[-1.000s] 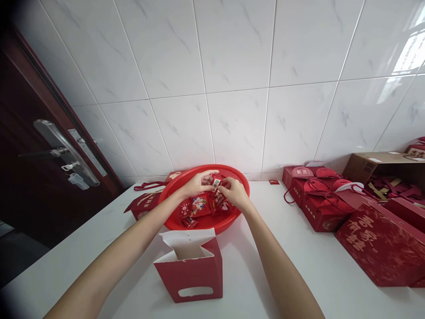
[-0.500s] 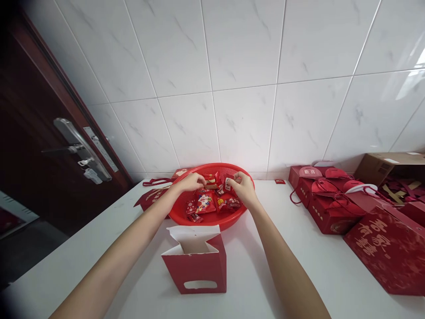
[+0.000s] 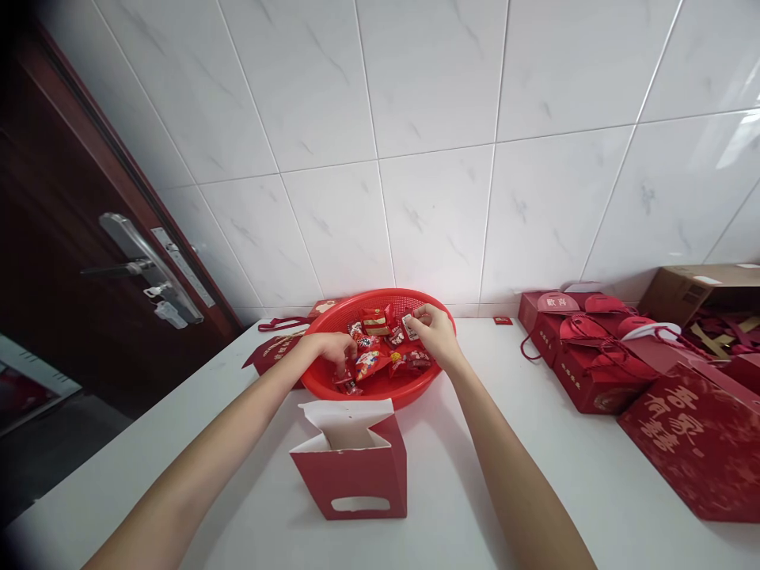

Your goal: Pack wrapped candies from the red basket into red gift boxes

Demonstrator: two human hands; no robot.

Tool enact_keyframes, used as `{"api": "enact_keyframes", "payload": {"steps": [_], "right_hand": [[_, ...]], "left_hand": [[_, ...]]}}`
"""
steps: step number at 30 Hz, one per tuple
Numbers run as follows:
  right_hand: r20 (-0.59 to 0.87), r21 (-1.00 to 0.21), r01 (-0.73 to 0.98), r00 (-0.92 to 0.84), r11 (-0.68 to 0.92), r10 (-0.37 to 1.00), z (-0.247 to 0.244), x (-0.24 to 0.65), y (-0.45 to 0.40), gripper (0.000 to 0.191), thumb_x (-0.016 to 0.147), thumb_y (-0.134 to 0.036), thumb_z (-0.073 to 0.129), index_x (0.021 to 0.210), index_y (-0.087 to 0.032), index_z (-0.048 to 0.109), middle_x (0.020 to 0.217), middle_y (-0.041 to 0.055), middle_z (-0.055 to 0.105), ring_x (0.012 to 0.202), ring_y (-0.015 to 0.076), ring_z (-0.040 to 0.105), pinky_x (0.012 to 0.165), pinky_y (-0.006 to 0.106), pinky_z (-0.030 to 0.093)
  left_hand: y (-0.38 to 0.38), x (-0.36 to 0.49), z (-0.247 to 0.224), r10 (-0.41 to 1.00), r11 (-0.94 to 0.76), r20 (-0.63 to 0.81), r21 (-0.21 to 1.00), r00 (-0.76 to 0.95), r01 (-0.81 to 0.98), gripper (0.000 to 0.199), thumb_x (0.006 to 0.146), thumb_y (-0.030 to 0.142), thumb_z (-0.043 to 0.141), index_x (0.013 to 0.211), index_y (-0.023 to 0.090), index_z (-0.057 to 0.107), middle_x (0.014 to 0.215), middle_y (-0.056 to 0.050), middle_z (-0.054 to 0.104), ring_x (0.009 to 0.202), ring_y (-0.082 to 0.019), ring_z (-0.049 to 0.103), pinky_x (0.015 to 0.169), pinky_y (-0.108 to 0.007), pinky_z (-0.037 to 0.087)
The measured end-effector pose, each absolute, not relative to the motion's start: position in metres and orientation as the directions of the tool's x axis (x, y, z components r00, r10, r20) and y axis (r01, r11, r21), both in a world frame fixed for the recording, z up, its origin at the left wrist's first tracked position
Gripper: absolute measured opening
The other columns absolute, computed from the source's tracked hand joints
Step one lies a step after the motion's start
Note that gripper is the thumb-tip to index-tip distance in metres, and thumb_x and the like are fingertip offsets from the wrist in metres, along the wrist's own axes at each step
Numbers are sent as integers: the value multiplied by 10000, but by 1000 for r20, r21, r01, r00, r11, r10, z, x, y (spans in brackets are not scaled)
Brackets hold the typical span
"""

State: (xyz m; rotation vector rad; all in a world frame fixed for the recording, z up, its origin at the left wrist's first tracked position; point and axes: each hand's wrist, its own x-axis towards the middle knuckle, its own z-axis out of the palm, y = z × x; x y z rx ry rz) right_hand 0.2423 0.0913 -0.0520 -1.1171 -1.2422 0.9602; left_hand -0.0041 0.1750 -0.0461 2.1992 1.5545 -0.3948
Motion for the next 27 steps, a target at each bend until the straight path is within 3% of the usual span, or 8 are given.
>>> {"api": "enact_keyframes", "payload": {"steps": [4, 6, 11, 15, 20, 27], "right_hand": [[216, -976, -1, 95, 217, 972, -52, 242, 92, 305, 631, -447, 771, 737, -218, 600, 648, -8, 645, 628, 171, 562, 595, 307, 423], [218, -975, -27, 72, 220, 973, -52, 242, 91, 323, 607, -446, 801, 742, -210, 627, 657, -4, 650, 653, 181, 585, 617, 312, 438], [236, -967, -94, 25, 237, 971, -48, 244, 89, 360, 596, -473, 844, 684, -208, 616, 657, -10, 649, 670, 171, 576, 648, 309, 441], [253, -958, -152, -42, 244, 967, -44, 246, 86, 382, 607, -504, 857, 671, -214, 617, 711, -2, 683, 720, 183, 605, 685, 314, 461], [244, -947, -226, -42, 229, 969, -46, 248, 89, 416, 596, -537, 871, 713, -221, 628, 760, 5, 706, 728, 184, 625, 698, 326, 485], [219, -942, -252, 47, 224, 975, -49, 246, 92, 416, 553, -518, 890, 687, -210, 645, 691, 3, 680, 677, 172, 601, 668, 322, 480]], "left_hand": [[176, -10, -48, 849, -272, -370, 309, 378, 912, 221, 458, 270, 877, 579, 190, 710, 709, -33, 733, 792, -254, 682, 673, -274, 493], [176, -11, -48, 866, -277, -272, 435, 419, 857, 189, 560, 325, 844, 578, 186, 717, 662, -31, 718, 759, -229, 672, 682, -275, 491], [178, -2, -42, 896, -355, 102, 749, 432, 559, 363, 803, 497, 686, 922, 165, 768, 1000, -71, 776, 952, -217, 678, 854, -310, 514], [177, 25, -35, 874, -391, 234, 859, 425, 331, 461, 737, 490, 771, 1035, 140, 730, 1060, -101, 769, 976, -226, 700, 901, -360, 532], [172, 67, -31, 834, -411, 309, 901, 457, 141, 529, 685, 476, 849, 1074, 137, 732, 1125, -127, 762, 1023, -245, 708, 917, -380, 545], [166, 71, -34, 837, -394, 291, 908, 464, 140, 612, 565, 540, 910, 991, 124, 769, 970, -124, 787, 939, -268, 717, 877, -406, 554]]}}
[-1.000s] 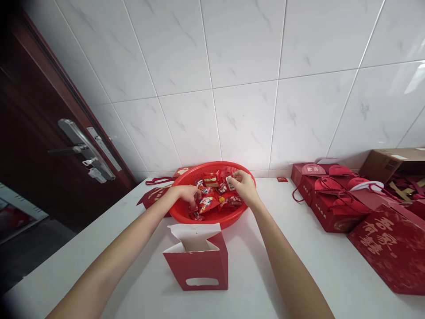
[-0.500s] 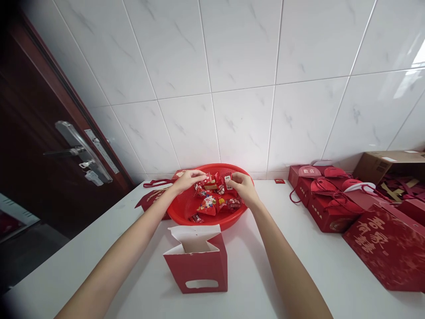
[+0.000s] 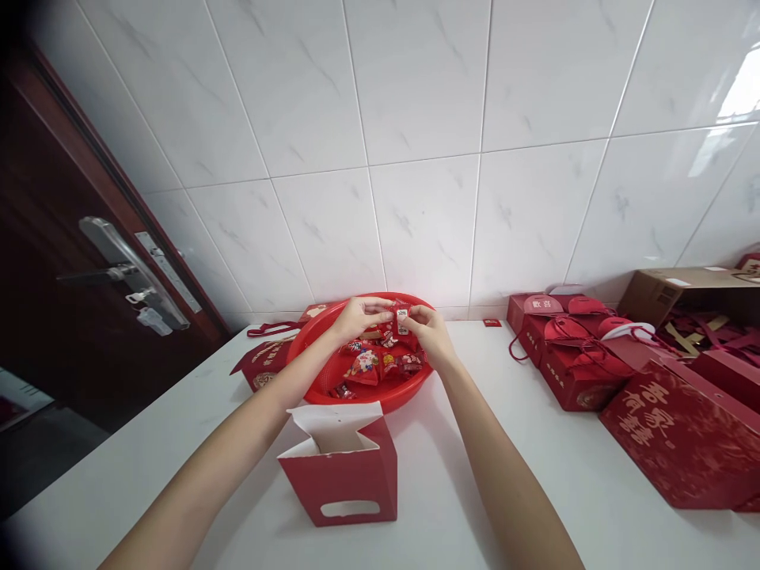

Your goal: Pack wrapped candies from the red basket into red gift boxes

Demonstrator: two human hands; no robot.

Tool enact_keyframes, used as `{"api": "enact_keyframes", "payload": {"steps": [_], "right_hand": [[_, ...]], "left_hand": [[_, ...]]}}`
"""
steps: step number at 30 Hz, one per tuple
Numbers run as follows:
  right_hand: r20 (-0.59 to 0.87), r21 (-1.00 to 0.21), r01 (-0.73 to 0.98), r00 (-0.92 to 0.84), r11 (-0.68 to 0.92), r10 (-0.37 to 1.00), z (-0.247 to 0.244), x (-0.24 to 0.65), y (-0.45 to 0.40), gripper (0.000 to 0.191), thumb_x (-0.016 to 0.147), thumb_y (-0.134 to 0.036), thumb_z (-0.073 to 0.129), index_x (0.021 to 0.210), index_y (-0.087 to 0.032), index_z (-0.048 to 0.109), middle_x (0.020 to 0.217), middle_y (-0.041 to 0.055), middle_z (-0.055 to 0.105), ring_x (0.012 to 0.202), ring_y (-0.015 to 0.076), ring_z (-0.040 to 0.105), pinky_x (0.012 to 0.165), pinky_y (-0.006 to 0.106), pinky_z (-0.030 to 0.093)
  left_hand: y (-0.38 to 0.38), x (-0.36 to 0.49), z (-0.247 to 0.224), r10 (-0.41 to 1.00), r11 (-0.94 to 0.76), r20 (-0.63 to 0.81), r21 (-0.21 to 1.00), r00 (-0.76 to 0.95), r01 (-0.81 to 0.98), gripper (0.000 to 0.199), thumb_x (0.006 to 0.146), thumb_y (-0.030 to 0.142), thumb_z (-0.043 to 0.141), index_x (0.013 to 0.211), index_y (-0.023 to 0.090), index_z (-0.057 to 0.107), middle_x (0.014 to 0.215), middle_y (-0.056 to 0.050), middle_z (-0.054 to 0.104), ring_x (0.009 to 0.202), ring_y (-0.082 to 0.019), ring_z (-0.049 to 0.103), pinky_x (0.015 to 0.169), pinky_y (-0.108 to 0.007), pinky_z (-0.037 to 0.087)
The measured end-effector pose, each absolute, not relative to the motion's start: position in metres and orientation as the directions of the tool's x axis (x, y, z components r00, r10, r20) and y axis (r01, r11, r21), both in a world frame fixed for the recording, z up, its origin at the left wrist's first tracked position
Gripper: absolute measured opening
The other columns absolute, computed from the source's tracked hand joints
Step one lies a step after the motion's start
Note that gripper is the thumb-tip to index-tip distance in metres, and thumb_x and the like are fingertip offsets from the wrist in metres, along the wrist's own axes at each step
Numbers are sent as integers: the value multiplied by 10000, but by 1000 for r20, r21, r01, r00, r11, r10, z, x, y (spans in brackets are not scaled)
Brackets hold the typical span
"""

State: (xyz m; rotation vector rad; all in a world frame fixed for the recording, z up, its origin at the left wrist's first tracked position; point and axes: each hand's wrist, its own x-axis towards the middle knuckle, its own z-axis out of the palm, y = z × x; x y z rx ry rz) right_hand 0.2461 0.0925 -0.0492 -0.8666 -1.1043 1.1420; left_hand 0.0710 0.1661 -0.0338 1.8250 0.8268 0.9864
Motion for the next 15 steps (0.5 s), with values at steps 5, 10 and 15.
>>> {"api": "enact_keyframes", "payload": {"steps": [5, 10, 15], "right_hand": [[192, -942, -263, 86, 208, 978, -49, 245, 93, 403, 564, -513, 872, 734, -197, 689, 727, 33, 709, 709, 201, 640, 651, 330, 496], [177, -928, -298, 174, 223, 969, -52, 246, 96, 433, 604, -562, 828, 757, -224, 608, 770, 20, 709, 739, 205, 664, 638, 320, 514], [181, -930, -287, 189, 231, 965, -53, 245, 96, 417, 618, -555, 811, 755, -227, 593, 749, 17, 701, 699, 198, 654, 615, 312, 499]], "left_hand": [[165, 62, -37, 844, -374, 227, 898, 486, 229, 566, 691, 620, 798, 993, 143, 766, 962, -104, 780, 918, -252, 713, 817, -360, 553], [162, 64, -44, 828, -372, 123, 851, 548, 371, 451, 762, 564, 747, 952, 156, 768, 938, -96, 773, 902, -262, 706, 814, -362, 538], [139, 78, -54, 592, -651, -50, 560, 805, 513, 629, 637, 377, 877, 1235, 250, 734, 1276, -100, 677, 1184, -330, 611, 1026, -394, 453]]}}
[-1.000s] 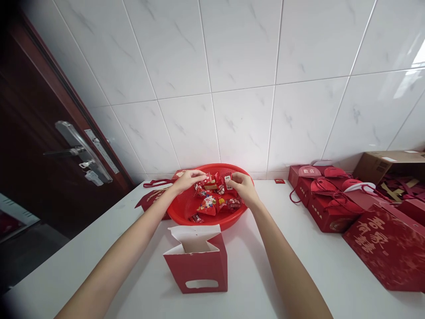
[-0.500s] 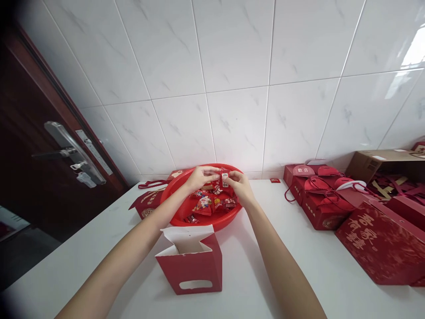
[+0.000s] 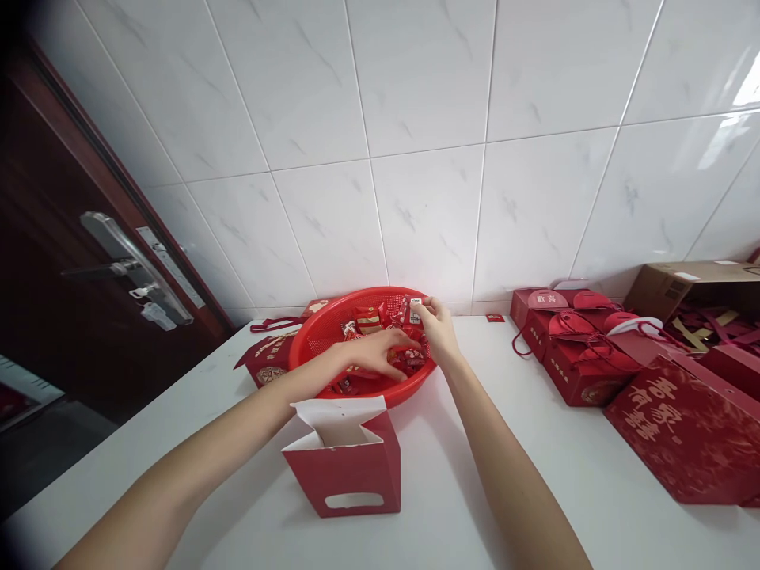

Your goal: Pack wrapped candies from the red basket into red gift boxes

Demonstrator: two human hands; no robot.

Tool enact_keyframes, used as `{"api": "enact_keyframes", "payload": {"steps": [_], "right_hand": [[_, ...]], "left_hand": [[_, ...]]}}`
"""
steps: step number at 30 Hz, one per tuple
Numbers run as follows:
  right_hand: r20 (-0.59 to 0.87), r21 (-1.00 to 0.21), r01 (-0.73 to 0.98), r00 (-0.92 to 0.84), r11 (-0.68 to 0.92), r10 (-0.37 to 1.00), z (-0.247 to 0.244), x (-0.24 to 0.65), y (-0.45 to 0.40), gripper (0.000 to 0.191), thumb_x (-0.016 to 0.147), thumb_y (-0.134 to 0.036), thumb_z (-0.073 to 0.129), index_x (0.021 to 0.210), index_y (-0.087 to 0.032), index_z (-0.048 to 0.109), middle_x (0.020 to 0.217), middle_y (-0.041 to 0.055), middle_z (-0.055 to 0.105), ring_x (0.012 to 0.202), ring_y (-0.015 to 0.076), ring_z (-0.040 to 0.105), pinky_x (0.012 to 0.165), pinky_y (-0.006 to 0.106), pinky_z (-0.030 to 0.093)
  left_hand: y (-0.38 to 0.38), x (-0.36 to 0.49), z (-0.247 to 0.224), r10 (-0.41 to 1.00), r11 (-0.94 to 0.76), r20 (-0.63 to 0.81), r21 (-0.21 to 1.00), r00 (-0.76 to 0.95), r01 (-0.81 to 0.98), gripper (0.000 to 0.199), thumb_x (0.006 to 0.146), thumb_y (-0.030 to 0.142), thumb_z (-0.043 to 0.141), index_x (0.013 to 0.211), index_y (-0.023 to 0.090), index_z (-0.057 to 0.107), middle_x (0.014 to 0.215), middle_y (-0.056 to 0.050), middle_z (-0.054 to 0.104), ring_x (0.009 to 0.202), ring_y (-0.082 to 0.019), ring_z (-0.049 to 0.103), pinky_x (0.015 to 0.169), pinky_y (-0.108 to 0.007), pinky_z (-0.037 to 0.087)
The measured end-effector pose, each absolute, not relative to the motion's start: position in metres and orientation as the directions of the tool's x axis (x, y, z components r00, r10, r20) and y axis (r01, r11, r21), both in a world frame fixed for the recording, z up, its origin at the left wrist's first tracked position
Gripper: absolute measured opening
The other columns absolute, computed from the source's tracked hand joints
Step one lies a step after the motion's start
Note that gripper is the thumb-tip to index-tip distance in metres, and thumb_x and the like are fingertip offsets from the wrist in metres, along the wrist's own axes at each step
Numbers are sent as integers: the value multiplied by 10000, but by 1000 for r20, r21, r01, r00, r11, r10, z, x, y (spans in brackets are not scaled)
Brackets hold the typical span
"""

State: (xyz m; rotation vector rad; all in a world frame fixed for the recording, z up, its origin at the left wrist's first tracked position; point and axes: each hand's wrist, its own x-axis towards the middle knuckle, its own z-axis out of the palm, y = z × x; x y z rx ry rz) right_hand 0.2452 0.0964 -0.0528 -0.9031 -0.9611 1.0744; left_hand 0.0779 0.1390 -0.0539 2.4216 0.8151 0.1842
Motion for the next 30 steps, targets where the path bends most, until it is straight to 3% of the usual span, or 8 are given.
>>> {"api": "enact_keyframes", "payload": {"steps": [3, 7, 10, 12, 15, 18, 24, 30], "right_hand": [[195, -935, -263, 184, 239, 963, -54, 245, 95, 405, 624, -551, 809, 755, -223, 610, 735, 15, 695, 674, 188, 634, 611, 309, 483], [217, -940, -226, 183, 256, 959, -55, 245, 95, 386, 633, -531, 816, 721, -227, 597, 699, -4, 669, 664, 177, 607, 642, 313, 469], [229, -941, -210, 179, 265, 957, -55, 244, 94, 369, 649, -525, 811, 720, -226, 606, 703, -6, 668, 683, 177, 605, 663, 313, 467], [234, -943, -199, 178, 268, 956, -55, 243, 94, 367, 655, -528, 808, 723, -226, 611, 706, -5, 667, 684, 177, 601, 666, 314, 469], [239, -946, -177, 184, 271, 953, -55, 242, 93, 368, 666, -534, 794, 711, -231, 590, 699, -4, 659, 682, 181, 598, 654, 316, 469], [243, -950, -153, 184, 272, 952, -56, 241, 93, 348, 671, -513, 785, 708, -232, 583, 719, 5, 672, 710, 190, 611, 666, 320, 481], [251, -953, -124, 193, 277, 949, -58, 241, 97, 328, 681, -509, 761, 720, -230, 595, 693, 1, 652, 701, 190, 600, 667, 329, 481], [269, -950, -106, 191, 292, 944, -58, 241, 98, 332, 684, -513, 769, 726, -233, 596, 731, 9, 667, 739, 202, 609, 693, 333, 482]], "left_hand": [[134, 86, -59, 512, -787, -199, 281, 835, 549, 603, 741, 298, 792, 1331, 330, 673, 1325, -82, 625, 1194, -310, 599, 1025, -376, 450], [146, 80, -54, 745, -657, -98, 67, 660, 751, 528, 781, 107, 666, 1272, 295, 713, 1266, -126, 631, 1228, -360, 565, 1080, -488, 390], [154, 69, -43, 807, -589, 5, 75, 591, 804, 533, 780, 75, 626, 1292, 206, 699, 1354, -187, 570, 1306, -410, 494, 1104, -551, 351], [151, 65, -36, 785, -614, 1, 123, 619, 779, 476, 790, 146, 669, 1257, 222, 719, 1322, -137, 615, 1225, -343, 574, 1050, -436, 436], [137, 71, -33, 645, -696, -155, 285, 749, 659, 344, 748, 260, 751, 1091, 264, 785, 1104, -28, 737, 963, -233, 685, 846, -283, 519], [119, 81, -38, 516, -659, -384, 394, 766, 641, 250, 649, 160, 734, 874, 255, 789, 890, -7, 762, 776, -232, 681, 686, -299, 511], [117, 83, -46, 648, -544, -471, 265, 599, 796, 210, 529, 54, 664, 653, 219, 695, 608, -17, 662, 617, -262, 632, 621, -358, 494], [150, 57, -43, 856, -363, -343, 134, 387, 922, 199, 460, 28, 718, 562, 185, 648, 680, -81, 685, 861, -355, 680, 834, -445, 514]]}}
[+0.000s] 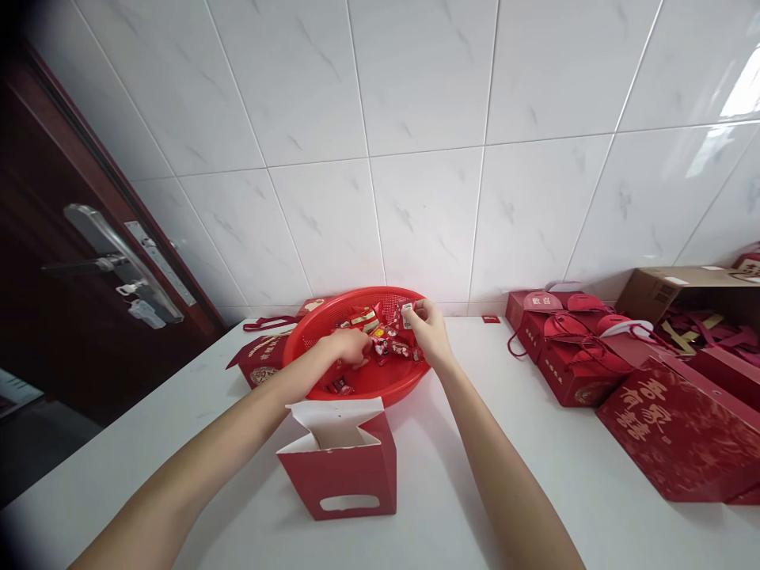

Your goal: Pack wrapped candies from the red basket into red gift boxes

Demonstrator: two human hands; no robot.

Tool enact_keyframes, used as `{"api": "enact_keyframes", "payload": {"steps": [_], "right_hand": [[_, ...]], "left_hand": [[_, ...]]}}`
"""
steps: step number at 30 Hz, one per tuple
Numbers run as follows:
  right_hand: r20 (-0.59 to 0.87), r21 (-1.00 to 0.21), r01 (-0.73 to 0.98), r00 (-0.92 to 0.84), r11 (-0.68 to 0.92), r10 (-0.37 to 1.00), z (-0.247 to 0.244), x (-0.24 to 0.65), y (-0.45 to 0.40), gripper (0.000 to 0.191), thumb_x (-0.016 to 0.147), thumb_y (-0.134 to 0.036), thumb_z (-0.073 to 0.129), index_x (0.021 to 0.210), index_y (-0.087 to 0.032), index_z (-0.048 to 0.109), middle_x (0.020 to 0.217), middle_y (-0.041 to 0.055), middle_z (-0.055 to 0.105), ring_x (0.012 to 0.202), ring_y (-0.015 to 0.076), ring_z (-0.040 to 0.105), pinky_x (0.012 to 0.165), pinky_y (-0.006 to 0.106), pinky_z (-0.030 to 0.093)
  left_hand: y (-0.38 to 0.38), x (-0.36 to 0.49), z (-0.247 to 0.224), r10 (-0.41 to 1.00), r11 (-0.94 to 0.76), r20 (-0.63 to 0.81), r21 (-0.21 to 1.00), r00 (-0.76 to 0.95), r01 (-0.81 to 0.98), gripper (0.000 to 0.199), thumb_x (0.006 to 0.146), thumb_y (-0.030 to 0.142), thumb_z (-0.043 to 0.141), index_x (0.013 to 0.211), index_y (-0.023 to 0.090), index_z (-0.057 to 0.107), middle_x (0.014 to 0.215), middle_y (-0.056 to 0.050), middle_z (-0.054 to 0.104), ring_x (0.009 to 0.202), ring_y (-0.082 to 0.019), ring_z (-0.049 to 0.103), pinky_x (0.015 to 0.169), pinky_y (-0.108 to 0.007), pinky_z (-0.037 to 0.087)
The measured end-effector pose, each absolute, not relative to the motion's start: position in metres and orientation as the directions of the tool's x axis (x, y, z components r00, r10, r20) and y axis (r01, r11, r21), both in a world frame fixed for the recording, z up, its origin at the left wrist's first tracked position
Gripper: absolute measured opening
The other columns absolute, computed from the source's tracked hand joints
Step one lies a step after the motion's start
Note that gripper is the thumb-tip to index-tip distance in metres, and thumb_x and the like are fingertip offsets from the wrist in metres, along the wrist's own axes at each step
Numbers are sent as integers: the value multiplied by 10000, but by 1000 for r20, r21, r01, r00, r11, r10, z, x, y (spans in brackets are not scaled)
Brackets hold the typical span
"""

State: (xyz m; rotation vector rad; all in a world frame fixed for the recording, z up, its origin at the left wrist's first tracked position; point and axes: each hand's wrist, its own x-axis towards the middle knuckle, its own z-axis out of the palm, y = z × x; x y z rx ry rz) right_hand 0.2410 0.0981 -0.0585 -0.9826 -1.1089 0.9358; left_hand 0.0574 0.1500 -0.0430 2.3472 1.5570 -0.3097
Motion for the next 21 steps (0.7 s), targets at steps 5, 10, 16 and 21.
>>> {"api": "enact_keyframes", "payload": {"steps": [5, 10, 16, 21], "right_hand": [[279, -948, -101, 195, 302, 940, -58, 241, 95, 305, 696, -478, 762, 708, -228, 587, 719, -4, 638, 730, 181, 578, 706, 317, 456], [275, -945, -128, 189, 301, 943, -57, 241, 93, 311, 701, -481, 769, 746, -223, 601, 763, 5, 669, 750, 185, 593, 705, 319, 470], [257, -937, -189, 192, 292, 947, -55, 241, 92, 319, 666, -473, 800, 734, -218, 622, 747, 7, 672, 738, 187, 610, 705, 322, 481], [217, -911, -289, 275, 295, 937, -55, 243, 95, 334, 655, -483, 803, 745, -227, 608, 772, 9, 693, 762, 205, 647, 699, 333, 528]], "left_hand": [[168, 46, -46, 950, -256, -124, 220, 287, 942, 167, 663, 128, 673, 784, 215, 748, 973, -118, 755, 996, -331, 688, 872, -395, 506], [177, 48, -48, 952, -295, 41, 397, 305, 869, 315, 838, 169, 534, 1042, 206, 772, 1131, -102, 761, 1051, -261, 685, 896, -320, 513], [173, 56, -56, 882, -404, -44, 443, 470, 800, 269, 757, 157, 666, 975, 233, 805, 982, -33, 787, 936, -230, 712, 852, -271, 527], [173, 63, -57, 845, -414, -184, 371, 503, 831, 251, 599, 55, 713, 752, 239, 790, 795, -7, 756, 831, -230, 701, 769, -265, 511]]}}
